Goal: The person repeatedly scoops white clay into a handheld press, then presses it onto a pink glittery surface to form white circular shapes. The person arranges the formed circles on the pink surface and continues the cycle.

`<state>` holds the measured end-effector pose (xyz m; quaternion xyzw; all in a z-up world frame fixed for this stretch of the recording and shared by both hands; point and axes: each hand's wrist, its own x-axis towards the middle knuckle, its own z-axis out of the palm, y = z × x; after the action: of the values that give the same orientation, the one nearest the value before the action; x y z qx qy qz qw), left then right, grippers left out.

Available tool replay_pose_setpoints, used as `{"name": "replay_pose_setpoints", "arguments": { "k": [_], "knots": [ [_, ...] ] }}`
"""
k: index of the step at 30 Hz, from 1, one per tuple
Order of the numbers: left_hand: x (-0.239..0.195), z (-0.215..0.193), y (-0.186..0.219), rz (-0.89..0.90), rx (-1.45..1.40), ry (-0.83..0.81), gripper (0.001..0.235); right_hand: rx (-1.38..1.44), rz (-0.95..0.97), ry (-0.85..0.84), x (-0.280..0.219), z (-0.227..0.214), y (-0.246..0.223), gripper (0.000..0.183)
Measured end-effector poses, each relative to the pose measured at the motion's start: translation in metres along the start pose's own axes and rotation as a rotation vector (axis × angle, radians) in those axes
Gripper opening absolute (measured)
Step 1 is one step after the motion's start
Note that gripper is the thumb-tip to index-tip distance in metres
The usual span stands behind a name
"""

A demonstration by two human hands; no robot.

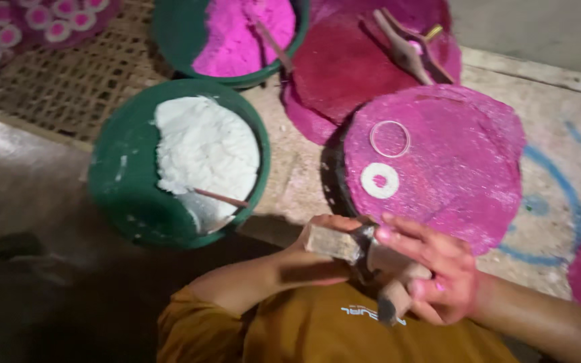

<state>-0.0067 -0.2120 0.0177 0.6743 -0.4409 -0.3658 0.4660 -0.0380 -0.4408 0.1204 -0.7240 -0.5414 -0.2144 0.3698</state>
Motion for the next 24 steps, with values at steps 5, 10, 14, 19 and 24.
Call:
{"name": "replay_pose_setpoints", "arguments": {
  "k": [5,10,14,19,24],
  "knots": [
    [0.045,-0.012,0.002,-0.012,0.071,-0.069,0.049,0.045,0.328,0.047,-0.023,-0.028,-0.001,0.086],
    [0.084,-0.035,-0.005,-0.066,0.129,-0.129,0.053,1.096,1.034,-0.279,-0.113,-0.080,0.031,0.105],
    [0.113,-0.073,-0.041,-0.096,0.107,-0.032,0.056,1.025,1.156,-0.200,-0.195,-0.061,0.030,0.092],
    [0.130,-0.130,-0.157,0.091,-0.353,0.864,0.064,0.872,1.148,0.217,-0.244,-0.051,0.014,0.094],
    [0.137,-0.089,-0.248,0.125,-0.959,1.045,0.062,0.924,1.085,0.353,-0.234,-0.060,0.012,0.088]
  ]
}}
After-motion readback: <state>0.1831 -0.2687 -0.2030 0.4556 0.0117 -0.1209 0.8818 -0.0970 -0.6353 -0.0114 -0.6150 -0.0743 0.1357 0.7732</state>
